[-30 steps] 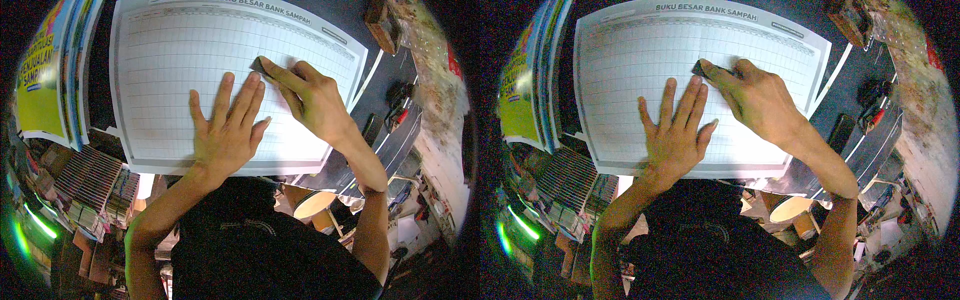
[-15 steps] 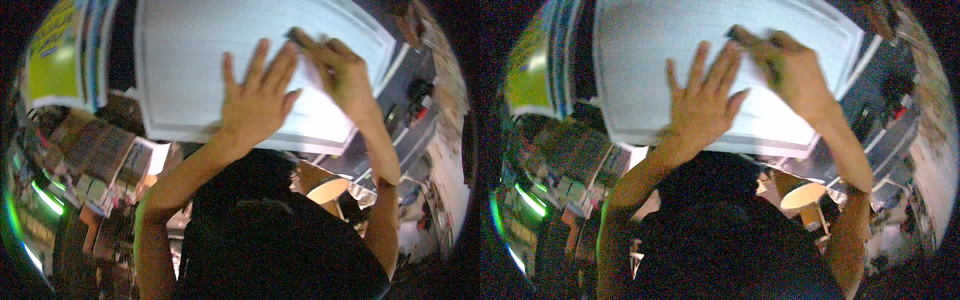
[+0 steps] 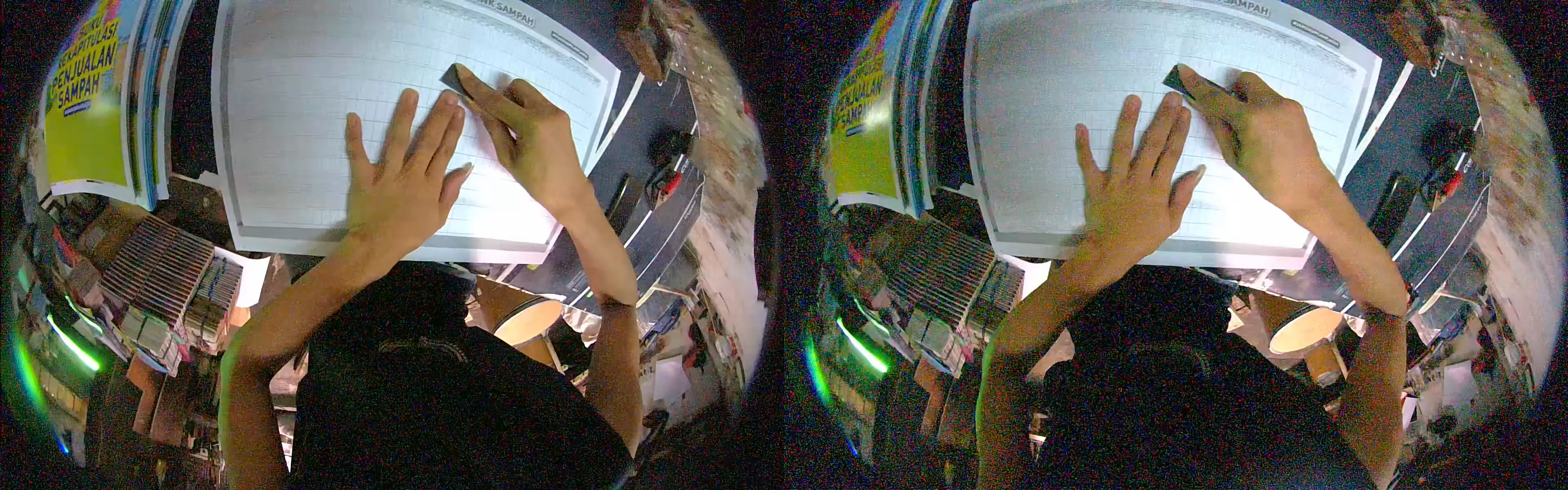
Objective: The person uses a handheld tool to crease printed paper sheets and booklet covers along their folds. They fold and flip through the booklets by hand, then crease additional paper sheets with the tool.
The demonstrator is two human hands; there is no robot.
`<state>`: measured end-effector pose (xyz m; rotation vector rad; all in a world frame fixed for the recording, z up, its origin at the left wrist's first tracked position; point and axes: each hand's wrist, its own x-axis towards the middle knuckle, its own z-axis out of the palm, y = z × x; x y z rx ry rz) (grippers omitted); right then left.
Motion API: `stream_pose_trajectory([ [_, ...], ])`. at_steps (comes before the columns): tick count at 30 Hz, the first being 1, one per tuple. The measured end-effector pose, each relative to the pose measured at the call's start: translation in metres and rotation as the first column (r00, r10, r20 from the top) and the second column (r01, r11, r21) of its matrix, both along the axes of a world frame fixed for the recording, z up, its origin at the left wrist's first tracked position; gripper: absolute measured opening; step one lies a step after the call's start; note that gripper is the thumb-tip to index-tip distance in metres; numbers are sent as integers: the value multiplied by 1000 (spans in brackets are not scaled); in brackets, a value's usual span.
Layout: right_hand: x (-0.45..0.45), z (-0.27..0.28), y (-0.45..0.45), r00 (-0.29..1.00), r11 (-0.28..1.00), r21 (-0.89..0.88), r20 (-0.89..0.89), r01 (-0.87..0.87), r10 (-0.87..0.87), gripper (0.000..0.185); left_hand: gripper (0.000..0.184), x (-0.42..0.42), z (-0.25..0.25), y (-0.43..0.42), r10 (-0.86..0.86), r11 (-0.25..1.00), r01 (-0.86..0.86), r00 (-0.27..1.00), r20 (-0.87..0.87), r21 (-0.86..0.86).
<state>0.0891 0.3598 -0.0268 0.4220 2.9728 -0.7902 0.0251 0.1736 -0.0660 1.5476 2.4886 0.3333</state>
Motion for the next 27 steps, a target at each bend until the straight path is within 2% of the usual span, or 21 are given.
stream_pose_trajectory([
  [17,1,3,1,999,1000,-26,49,3,-1,53,65,-1,3,0,0,1000,0,1000,24,19],
  [23,5,-7,-6,999,999,19,-30,39,-39,56,65,-1,3,1,2,1000,-2,999,36,10],
  [27,1,-10,-1,991,994,-28,-76,107,-109,56,65,-1,3,1,-4,1000,4,1000,10,12],
])
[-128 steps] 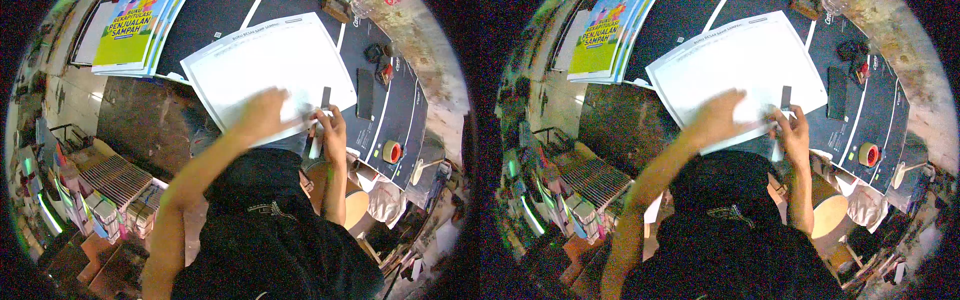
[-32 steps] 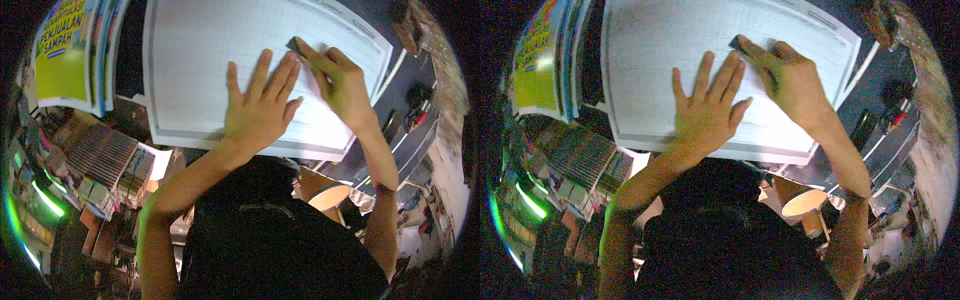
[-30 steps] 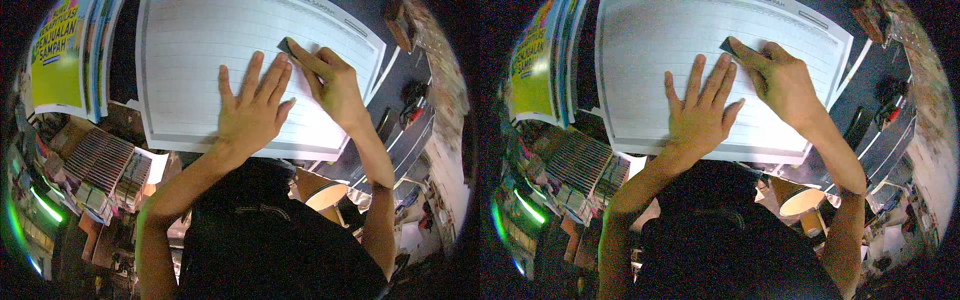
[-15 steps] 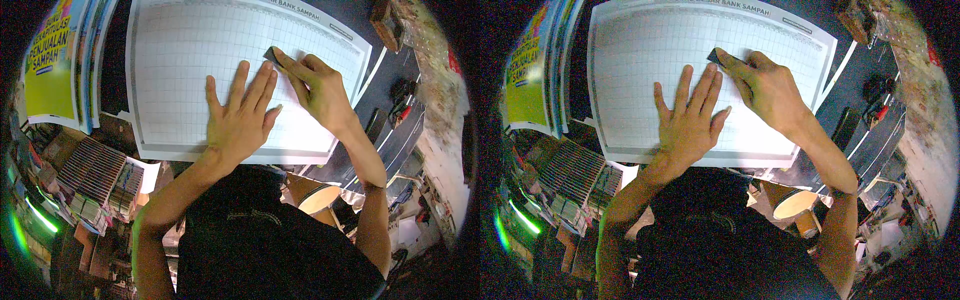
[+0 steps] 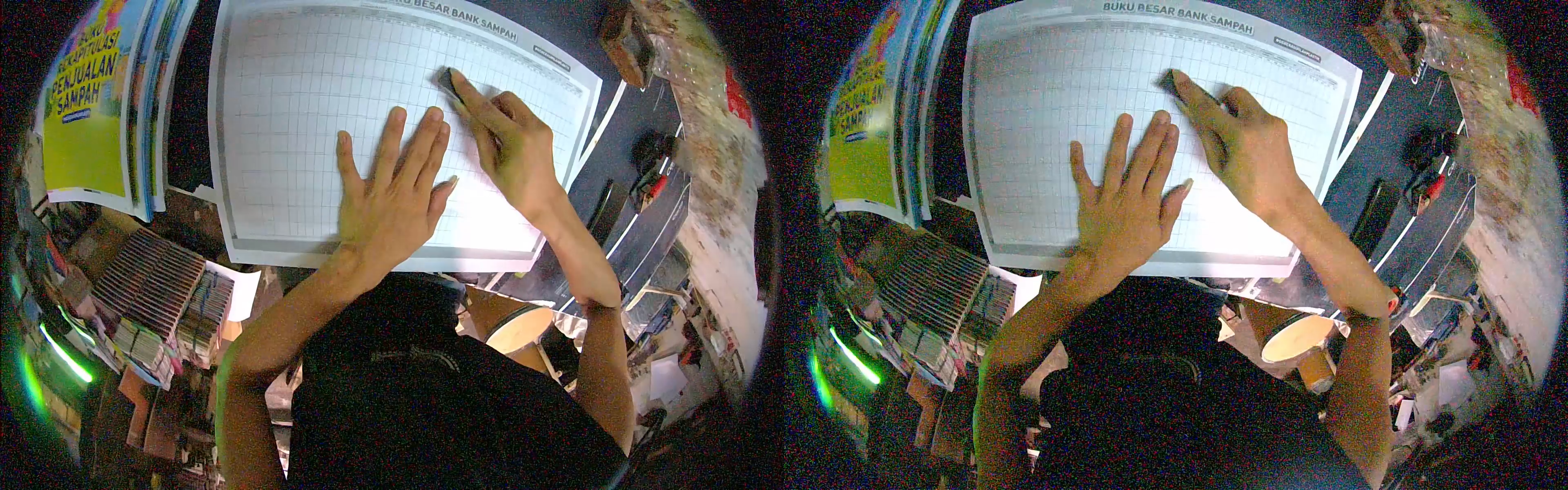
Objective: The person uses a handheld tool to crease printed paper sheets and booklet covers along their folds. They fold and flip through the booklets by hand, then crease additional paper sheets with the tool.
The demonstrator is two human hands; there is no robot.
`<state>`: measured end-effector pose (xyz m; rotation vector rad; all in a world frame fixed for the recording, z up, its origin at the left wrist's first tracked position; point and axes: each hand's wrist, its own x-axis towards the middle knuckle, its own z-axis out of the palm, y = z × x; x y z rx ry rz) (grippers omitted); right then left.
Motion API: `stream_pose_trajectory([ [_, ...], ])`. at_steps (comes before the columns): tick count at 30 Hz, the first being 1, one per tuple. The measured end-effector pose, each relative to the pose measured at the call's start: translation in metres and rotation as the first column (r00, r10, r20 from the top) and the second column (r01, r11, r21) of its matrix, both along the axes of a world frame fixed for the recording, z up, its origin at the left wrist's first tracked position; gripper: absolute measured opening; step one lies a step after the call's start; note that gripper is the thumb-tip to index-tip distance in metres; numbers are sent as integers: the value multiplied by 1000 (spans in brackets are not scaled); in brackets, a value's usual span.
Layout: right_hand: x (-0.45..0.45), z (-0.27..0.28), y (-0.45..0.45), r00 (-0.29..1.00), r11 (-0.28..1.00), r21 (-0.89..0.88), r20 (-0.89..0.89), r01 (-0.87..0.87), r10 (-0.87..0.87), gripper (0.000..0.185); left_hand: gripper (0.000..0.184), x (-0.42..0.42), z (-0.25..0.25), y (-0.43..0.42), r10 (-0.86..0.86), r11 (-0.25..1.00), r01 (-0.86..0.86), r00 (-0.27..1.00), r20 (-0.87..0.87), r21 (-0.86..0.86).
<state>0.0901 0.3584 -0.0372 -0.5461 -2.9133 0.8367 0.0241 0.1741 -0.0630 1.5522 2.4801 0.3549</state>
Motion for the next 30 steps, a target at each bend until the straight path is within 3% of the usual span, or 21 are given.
stream_pose_trajectory([
  [8,2,12,3,990,994,-1,83,-110,110,53,65,-1,4,-1,-13,1000,13,1000,10,3],
  [14,-1,15,2,987,994,-52,122,-98,103,51,63,-2,2,-1,-5,1000,5,1000,2,9],
  [23,4,3,-8,997,997,67,68,-48,44,56,62,1,2,-1,0,1000,0,1000,19,7],
  [26,4,4,-8,995,999,37,94,-23,19,57,63,0,4,-2,-5,1000,5,1000,9,4],
  [29,0,13,0,998,995,-97,63,-16,23,48,63,-1,2,-1,-5,1000,5,1000,-11,29],
  [30,-2,15,5,996,982,-182,74,56,-43,41,64,-1,1,-2,-2,999,2,1000,-20,36],
])
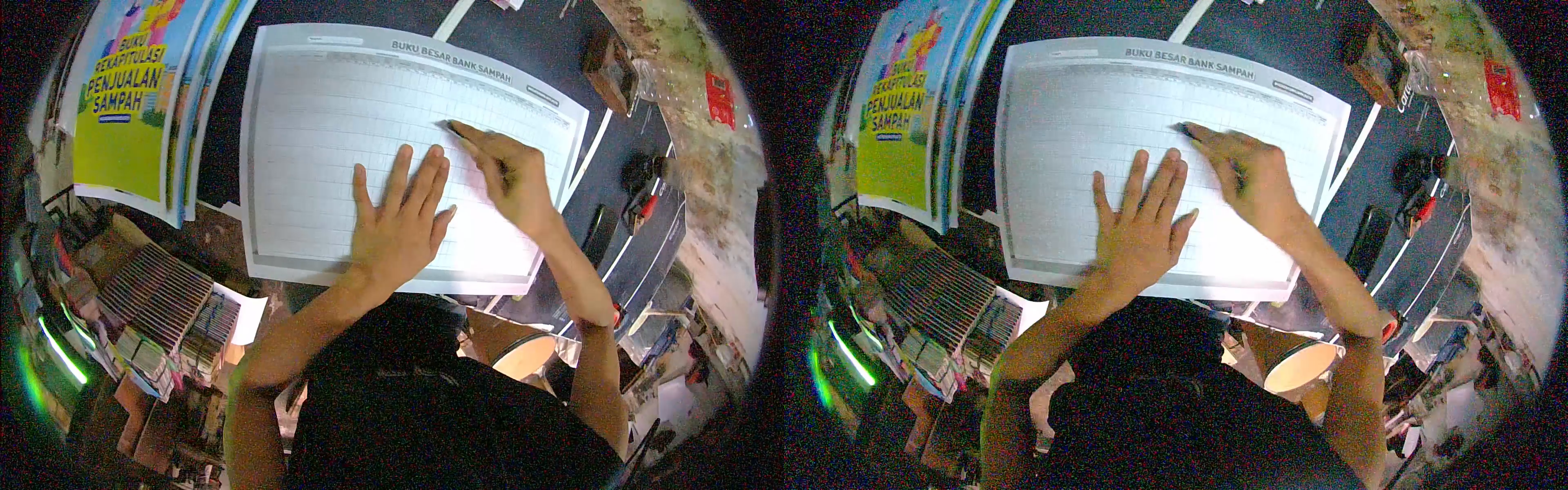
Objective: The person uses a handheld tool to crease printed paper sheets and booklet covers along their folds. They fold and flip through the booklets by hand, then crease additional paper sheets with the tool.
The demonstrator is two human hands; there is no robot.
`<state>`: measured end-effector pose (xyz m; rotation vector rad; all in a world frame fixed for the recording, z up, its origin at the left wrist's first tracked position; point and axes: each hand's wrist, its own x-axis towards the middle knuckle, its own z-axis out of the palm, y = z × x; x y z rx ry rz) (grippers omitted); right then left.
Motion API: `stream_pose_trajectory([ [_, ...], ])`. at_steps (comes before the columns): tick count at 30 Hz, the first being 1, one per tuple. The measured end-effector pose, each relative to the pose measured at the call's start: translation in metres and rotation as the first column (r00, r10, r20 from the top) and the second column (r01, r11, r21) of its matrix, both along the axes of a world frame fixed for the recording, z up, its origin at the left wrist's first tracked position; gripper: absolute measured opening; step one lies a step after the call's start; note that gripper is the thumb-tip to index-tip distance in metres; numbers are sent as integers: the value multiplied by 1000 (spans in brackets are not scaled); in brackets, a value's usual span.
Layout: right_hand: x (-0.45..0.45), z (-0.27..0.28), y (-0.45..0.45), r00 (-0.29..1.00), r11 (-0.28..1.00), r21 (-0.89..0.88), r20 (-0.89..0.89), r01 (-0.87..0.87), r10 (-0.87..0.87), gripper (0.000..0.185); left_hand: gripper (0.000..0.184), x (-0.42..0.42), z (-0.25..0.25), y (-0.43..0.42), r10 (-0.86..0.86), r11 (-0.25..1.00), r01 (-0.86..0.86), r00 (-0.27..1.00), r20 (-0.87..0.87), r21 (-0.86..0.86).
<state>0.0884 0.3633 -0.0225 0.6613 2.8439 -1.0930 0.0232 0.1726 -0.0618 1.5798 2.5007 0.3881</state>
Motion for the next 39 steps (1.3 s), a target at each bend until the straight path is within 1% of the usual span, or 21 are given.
stream_pose_trajectory([
  [2,-5,3,16,991,975,-175,18,136,-135,28,65,1,3,-1,-9,999,10,1000,15,-43],
  [4,-8,16,26,993,988,-104,19,118,-117,11,66,-2,3,-2,-18,997,19,1000,25,-74],
  [7,-10,24,12,985,960,222,19,-170,170,9,69,0,5,-5,-15,1000,16,996,92,-14],
  [9,-54,-51,15,937,883,334,4,-330,349,31,72,-33,-17,-20,109,989,-107,994,15,-98],
  [10,-65,-29,-5,932,900,251,32,-358,362,26,75,-24,-37,-36,163,986,-167,980,114,27],
  [11,-45,-81,19,910,915,203,-158,-349,382,33,79,-17,-45,-32,149,987,-160,965,214,32],
  [12,-52,-50,16,950,952,35,-65,-304,306,35,86,-18,-56,-21,167,983,-186,886,433,0],
  [13,-38,-84,35,946,949,133,-115,-287,303,35,90,-29,-34,-23,85,994,-106,889,451,22],
  [14,-26,-92,53,990,978,-207,-128,28,-55,34,92,-24,-28,-17,27,979,-114,892,452,167],
  [16,-1,-109,79,981,972,152,-45,-179,188,34,84,-6,-40,0,18,926,-68,990,139,370],
  [18,6,-64,82,896,825,396,-12,-403,444,31,81,11,-41,4,27,940,-57,995,94,336],
  [19,8,-74,85,886,769,514,-35,-381,462,30,81,13,-42,9,29,935,-56,996,83,350],
  [22,-19,-20,45,979,963,244,192,-115,69,29,79,8,-34,1,42,931,-63,997,68,360],
  [23,-8,-53,69,990,967,210,36,-141,137,33,77,7,-35,1,28,933,-57,996,87,356],
  [26,-19,-1,48,948,815,502,32,-289,316,32,76,8,-37,2,25,930,-53,996,82,364],
  [33,-22,0,42,944,864,417,-41,-281,327,28,78,10,-46,10,46,921,-61,998,48,386],
  [34,-6,-21,68,949,872,405,-32,-274,313,30,79,-11,-28,6,-28,969,-49,952,305,242],
  [35,24,-46,93,958,891,375,-26,-255,285,33,81,9,-5,21,-156,985,75,775,612,155],
  [37,103,-63,116,970,880,415,27,-231,242,39,76,79,-60,36,-183,964,115,941,284,239],
  [38,69,-15,75,951,780,559,54,-281,304,35,72,55,-34,32,-109,989,52,880,462,135],
  [39,35,-3,65,947,842,442,64,-309,314,31,68,33,-6,28,-1,1000,-10,798,602,16],
])
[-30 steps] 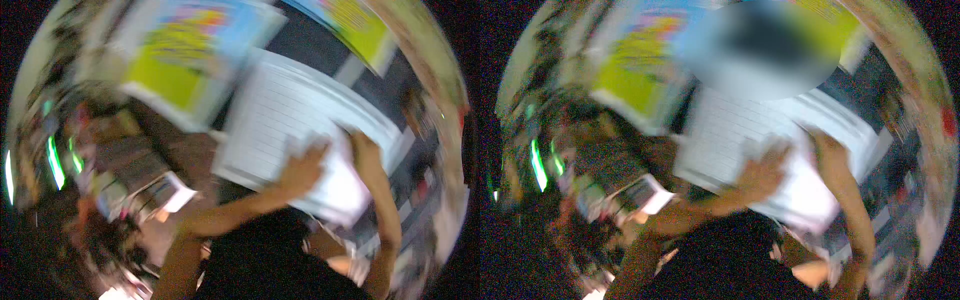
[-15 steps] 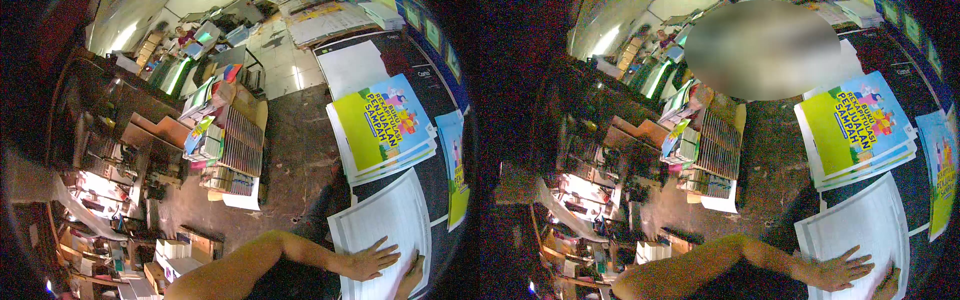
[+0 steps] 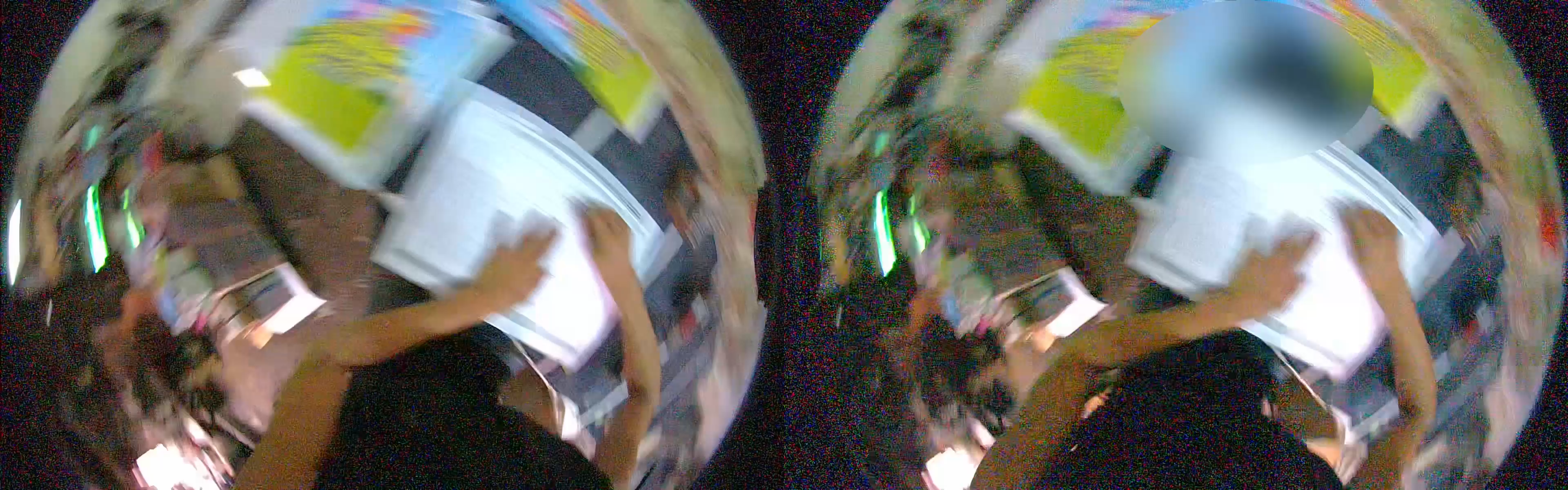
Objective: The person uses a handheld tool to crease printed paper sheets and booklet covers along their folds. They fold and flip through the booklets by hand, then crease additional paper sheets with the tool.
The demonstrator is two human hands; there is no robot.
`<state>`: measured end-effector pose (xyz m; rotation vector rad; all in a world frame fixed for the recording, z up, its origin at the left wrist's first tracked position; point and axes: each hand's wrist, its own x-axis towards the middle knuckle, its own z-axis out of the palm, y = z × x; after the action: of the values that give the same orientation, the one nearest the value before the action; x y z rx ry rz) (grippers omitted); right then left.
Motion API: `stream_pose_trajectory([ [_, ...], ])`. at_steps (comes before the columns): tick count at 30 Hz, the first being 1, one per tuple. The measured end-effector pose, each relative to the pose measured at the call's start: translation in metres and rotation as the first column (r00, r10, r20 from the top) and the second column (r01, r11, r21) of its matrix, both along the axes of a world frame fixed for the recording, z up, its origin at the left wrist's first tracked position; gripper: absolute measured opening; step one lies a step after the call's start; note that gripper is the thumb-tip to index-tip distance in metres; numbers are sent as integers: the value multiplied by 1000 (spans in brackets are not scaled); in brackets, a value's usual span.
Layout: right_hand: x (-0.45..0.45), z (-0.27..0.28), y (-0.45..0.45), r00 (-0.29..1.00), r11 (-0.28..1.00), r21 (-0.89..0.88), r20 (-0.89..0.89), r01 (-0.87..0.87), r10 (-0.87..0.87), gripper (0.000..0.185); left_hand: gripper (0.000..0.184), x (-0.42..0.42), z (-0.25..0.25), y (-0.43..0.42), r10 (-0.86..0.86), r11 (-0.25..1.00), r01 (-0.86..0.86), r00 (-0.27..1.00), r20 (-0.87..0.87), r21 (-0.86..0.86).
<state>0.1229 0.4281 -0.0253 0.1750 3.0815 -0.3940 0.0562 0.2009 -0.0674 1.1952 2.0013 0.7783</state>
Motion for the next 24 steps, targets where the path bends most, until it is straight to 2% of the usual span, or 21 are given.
stream_pose_trajectory([
  [1,-6,-15,-1,987,994,46,-121,-102,107,25,67,-15,17,-14,10,999,3,939,-343,38],
  [2,-22,-4,-9,985,985,124,-104,-123,136,24,67,-18,11,-18,50,996,-8,886,-461,93],
  [3,-27,-10,-12,970,970,161,-128,-184,205,24,68,-19,17,-26,-10,1000,0,829,-559,-18],
  [4,-25,-10,-16,969,965,175,-118,-195,217,25,66,-13,17,-29,-7,999,-15,772,-635,-28],
  [14,-57,-16,-31,951,944,190,-99,-271,292,29,64,-33,10,-32,7,1000,-11,799,-601,-3],
  [24,-60,-18,-29,972,972,40,-30,-231,232,38,63,-32,9,-33,4,1000,-6,790,-612,-2],
])
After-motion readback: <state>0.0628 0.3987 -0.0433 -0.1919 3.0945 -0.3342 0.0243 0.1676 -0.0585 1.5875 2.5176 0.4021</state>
